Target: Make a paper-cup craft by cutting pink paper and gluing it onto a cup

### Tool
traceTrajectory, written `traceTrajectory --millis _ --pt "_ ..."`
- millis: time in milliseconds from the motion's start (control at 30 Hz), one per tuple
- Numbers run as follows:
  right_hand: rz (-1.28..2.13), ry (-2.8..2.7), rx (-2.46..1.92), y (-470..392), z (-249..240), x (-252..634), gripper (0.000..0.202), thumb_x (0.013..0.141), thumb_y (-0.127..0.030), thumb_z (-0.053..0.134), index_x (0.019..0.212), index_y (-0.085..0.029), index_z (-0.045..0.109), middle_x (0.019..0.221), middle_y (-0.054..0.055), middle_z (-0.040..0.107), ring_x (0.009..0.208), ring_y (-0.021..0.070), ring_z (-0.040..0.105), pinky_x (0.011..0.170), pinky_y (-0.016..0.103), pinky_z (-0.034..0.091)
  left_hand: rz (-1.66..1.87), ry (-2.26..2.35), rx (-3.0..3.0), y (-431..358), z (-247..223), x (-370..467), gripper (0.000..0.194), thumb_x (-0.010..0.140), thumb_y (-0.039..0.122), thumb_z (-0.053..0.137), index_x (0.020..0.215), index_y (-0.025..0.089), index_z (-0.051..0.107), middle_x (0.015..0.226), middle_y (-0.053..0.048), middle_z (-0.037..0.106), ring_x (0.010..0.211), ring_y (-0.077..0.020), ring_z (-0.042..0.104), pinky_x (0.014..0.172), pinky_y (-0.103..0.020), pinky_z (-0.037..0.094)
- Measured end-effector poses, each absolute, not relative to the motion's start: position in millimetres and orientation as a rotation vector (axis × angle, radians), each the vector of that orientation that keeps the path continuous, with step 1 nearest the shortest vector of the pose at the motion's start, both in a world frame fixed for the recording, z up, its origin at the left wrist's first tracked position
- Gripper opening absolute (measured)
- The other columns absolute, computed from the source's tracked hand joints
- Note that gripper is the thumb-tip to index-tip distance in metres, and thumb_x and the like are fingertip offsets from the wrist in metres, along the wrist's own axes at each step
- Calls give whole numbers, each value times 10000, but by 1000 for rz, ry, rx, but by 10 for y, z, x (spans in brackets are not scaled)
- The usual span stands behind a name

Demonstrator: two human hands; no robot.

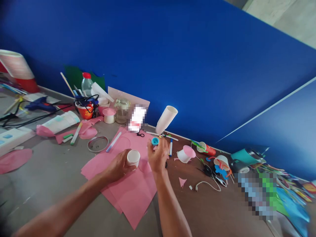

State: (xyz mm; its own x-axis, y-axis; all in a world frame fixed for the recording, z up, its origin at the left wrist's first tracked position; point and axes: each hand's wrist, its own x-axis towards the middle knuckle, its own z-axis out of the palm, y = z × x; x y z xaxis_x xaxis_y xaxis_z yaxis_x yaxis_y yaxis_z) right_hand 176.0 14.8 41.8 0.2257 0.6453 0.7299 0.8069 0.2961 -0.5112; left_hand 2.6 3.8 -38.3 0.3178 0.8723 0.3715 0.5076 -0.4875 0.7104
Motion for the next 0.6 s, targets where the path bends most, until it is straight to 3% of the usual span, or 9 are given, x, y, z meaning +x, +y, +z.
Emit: traceTrajectory --millis 133,333,500,600 --pt "227 -1308 -1320 141 526 1837 322 887 -512 527 863 -195 574 714 24 625 657 184 583 657 321 471 1071 1214 2144 41 -426 17 513 715 289 706 1164 176 484 986 -99 666 847 -268 638 734 -402 527" --pt "700 -1583 -1108 87 567 1643 297 894 -502 547 848 -209 566 730 3 576 633 144 538 603 273 471 1055 1187 2125 54 -454 19 524 717 302 700 1170 173 469 966 -88 662 839 -267 635 725 -402 525" --pt "662 -1735 -1163 24 536 1530 248 904 -452 562 870 -207 571 761 10 607 679 154 560 629 267 461 1073 1141 2142 41 -429 10 489 741 292 679 1170 158 486 967 -108 668 843 -270 634 752 -421 521" --pt "534 -1819 -1231 -51 538 1437 214 916 -414 543 916 -203 577 791 31 644 694 170 584 641 279 459 1106 1123 2133 35 -393 4 390 715 255 679 1068 161 543 907 -90 672 784 -248 633 704 -386 521"
